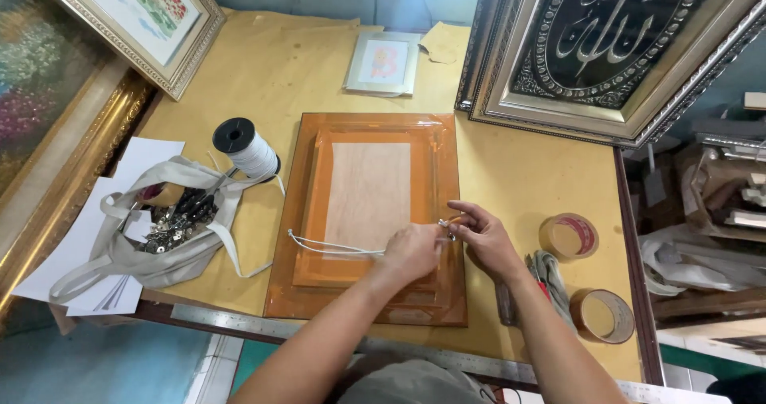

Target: Attaching hanging wire and hardware to the back of a wooden picture frame using a screwdriver and string.

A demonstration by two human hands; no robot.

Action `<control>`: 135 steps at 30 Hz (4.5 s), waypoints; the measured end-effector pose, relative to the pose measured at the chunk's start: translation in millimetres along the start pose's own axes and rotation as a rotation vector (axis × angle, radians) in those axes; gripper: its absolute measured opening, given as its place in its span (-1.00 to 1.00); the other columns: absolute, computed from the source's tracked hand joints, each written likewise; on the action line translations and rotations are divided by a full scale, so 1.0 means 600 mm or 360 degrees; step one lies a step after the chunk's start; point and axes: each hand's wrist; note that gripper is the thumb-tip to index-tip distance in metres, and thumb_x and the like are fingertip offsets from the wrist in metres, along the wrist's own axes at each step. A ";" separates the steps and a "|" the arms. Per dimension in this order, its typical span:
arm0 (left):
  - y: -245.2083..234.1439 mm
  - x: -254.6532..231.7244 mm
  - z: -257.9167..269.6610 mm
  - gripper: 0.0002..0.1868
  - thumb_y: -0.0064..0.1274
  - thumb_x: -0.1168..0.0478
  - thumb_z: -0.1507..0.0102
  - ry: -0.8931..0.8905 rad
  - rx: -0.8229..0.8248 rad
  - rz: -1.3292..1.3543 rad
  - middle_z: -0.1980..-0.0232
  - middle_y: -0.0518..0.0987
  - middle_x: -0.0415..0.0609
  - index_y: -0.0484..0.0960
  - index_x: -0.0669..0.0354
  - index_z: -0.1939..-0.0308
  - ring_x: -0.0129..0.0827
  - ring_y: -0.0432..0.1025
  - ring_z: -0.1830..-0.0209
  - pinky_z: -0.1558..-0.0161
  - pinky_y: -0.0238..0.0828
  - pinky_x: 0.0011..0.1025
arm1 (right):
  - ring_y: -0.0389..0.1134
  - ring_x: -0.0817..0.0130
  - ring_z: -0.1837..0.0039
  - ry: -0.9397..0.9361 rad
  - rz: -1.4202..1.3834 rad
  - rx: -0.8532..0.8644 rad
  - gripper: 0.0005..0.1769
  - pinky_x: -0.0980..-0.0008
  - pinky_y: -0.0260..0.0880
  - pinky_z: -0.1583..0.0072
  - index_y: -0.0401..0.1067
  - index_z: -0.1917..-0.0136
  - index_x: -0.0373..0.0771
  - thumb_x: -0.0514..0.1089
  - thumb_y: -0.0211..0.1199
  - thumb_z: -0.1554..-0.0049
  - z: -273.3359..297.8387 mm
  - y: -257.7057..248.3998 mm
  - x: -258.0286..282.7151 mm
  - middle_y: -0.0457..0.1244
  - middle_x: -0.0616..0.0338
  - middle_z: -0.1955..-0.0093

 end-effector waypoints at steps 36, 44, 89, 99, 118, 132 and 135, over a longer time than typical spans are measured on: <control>0.002 0.055 -0.013 -0.84 -0.07 0.04 -0.07 -0.0004 -0.0365 0.0606 0.52 0.48 0.00 0.58 -0.07 0.44 -0.10 0.42 0.36 0.29 0.32 -0.25 | 0.19 0.52 0.26 0.0051 0.0495 -0.0091 -0.58 0.53 0.21 0.08 0.38 -0.11 -0.06 -0.21 0.21 0.06 0.016 0.042 0.042 0.32 0.21 0.31; 0.010 0.053 -0.002 -0.72 -0.17 -0.05 -0.15 0.0014 -0.0418 0.0646 0.51 0.47 0.00 0.54 -0.03 0.46 -0.10 0.41 0.36 0.29 0.32 -0.28 | 0.22 0.46 0.24 -0.0012 0.0586 -0.0223 -0.77 0.48 0.22 0.11 0.42 0.10 -0.05 -0.20 0.19 0.08 0.006 0.034 -0.009 0.30 0.21 0.16; 0.004 0.047 -0.017 -0.74 -0.11 -0.01 -0.10 -0.0223 -0.0221 0.0971 0.48 0.49 -0.05 0.55 0.03 0.49 -0.28 0.38 0.36 0.28 0.28 -0.39 | 0.28 0.38 0.03 0.0026 0.0666 -0.0062 -0.91 0.38 0.26 0.00 0.46 0.22 -0.14 -0.12 0.18 -0.01 -0.011 0.021 -0.008 0.28 0.21 -0.01; 0.015 0.058 -0.025 -0.76 -0.11 0.00 -0.10 -0.0158 -0.0231 0.1008 0.48 0.50 -0.07 0.57 -0.01 0.48 -0.30 0.38 0.37 0.28 0.28 -0.42 | 0.27 0.21 -0.06 0.0089 0.1081 0.0222 -0.80 0.26 0.24 -0.12 0.46 0.11 -0.07 -0.18 0.05 -0.02 -0.007 0.019 0.027 0.25 0.20 -0.04; -0.088 0.050 0.110 -0.77 -0.05 0.01 -0.05 0.0117 -0.0083 0.0390 0.54 0.50 -0.03 0.54 0.02 0.38 -0.12 0.44 0.38 0.28 0.33 -0.28 | 0.23 0.52 0.27 -0.0222 0.0881 -0.0032 -0.90 0.64 0.11 0.18 0.48 0.39 -0.15 -0.26 0.36 0.24 0.002 0.013 -0.010 0.26 0.25 0.33; 0.029 0.123 0.200 -0.18 0.27 -0.04 0.40 0.0575 -0.0757 -0.0675 0.35 0.30 -0.15 0.29 0.00 0.11 -0.29 0.24 0.30 0.07 0.10 -0.28 | 0.34 0.30 0.18 0.0279 0.0766 -0.0417 -0.74 0.39 0.32 0.09 0.46 0.05 0.04 -0.13 0.14 0.04 0.043 0.051 0.022 0.29 0.16 0.23; 0.056 0.150 0.188 -0.36 0.18 -0.14 0.29 0.0744 -0.0906 -0.0711 0.41 0.33 -0.14 0.36 0.05 0.25 -0.32 0.26 0.35 0.11 0.13 -0.34 | 0.34 0.29 0.19 0.0294 0.0764 -0.0445 -0.77 0.39 0.31 0.09 0.46 0.07 -0.01 -0.15 0.13 0.04 0.053 0.057 0.023 0.30 0.11 0.25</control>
Point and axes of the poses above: each hand's wrist, its own z-axis away from the middle knuckle, its own y-axis out of the palm, x = y × z
